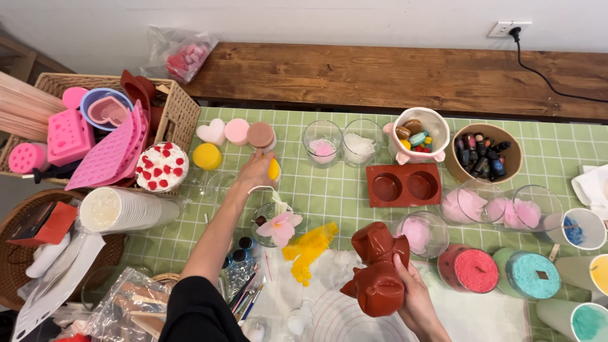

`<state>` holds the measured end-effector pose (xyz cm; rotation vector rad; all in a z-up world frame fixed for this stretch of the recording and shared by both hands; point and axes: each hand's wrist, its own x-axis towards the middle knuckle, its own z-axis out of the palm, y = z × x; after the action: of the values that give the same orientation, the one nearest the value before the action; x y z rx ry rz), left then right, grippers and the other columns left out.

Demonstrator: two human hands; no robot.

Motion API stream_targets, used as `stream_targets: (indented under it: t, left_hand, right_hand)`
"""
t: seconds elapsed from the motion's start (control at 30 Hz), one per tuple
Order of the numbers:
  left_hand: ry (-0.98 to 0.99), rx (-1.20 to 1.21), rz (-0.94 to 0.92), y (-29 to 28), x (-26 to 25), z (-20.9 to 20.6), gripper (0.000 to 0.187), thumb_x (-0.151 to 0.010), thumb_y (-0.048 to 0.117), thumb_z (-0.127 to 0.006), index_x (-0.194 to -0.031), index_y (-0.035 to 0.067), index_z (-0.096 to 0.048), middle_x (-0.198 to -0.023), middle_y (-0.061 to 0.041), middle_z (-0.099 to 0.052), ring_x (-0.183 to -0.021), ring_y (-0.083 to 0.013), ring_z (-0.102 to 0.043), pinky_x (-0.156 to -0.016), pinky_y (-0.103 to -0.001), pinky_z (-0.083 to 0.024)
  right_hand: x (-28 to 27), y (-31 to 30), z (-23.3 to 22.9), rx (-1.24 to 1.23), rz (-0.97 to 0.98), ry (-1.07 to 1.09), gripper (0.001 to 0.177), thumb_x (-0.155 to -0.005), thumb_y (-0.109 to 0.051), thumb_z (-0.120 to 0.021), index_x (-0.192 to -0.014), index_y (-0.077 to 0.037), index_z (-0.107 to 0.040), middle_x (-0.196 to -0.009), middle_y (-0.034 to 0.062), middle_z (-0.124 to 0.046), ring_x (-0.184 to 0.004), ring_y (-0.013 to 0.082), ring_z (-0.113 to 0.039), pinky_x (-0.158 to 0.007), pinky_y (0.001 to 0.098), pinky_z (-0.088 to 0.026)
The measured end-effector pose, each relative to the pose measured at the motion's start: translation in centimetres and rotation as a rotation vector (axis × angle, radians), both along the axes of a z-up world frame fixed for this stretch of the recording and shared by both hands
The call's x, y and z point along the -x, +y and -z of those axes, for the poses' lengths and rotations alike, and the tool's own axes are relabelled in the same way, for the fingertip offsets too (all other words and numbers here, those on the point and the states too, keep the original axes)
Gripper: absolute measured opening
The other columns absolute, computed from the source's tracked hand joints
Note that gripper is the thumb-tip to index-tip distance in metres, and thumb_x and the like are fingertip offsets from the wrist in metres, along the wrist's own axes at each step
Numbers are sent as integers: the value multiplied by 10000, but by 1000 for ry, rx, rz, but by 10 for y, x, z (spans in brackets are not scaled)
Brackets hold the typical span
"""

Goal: Removing wax from silicone molds and cleaning them with a tissue.

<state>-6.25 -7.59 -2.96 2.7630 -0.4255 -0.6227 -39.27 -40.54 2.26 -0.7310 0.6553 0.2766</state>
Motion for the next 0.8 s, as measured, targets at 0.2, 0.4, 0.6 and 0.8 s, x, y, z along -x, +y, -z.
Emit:
stream_targets:
  t: [0.2, 0.4, 0.6, 0.8]
  left_hand:
    - [-42, -7, -190, 9, 1, 1, 926, -589, 165, -922, -1401, 143, -477, -1427, -183, -478, -1321, -391, -502, -1105, -472, -456]
    - [-151, 15, -392, 22, -16, 19, 1018, -598, 164, -929, -1466, 133, -399, -1423, -198, -454, -1307, -417, -482, -1061, -504, -444]
    - [-166, -19, -484, 31, -29, 20, 964, -612, 189, -945, -1430, 148, -436, -1422, -185, -465, -1284, -407, -522, -1049, -505, -465]
    - [-104, -47, -532, 39, -43, 33, 944, -616, 238, -969, -1389, 119, -440, -1376, -209, -478, -1264, -399, -546, -1040, -498, -481]
  right_hand:
    - [3, -7, 7, 19, 24, -15, 517, -1022, -342, -451, -1425, -18, -469, -1334, 183, -640, -1149, 308, -667, -981, 480, -523]
    - [6, -11, 15, 5, -1, -59, 553, -1034, -358, -456, -1436, 22, -472, -1330, 219, -640, -1147, 334, -669, -982, 487, -522]
    - [0, -7, 1, 27, 18, -21, 525, -1012, -354, -455, -1418, -22, -482, -1322, 189, -650, -1140, 322, -675, -978, 482, -523]
    - [2, -12, 10, 39, 28, 10, 529, -1034, -353, -458, -1418, 9, -491, -1324, 197, -645, -1157, 315, -651, -986, 483, -513]
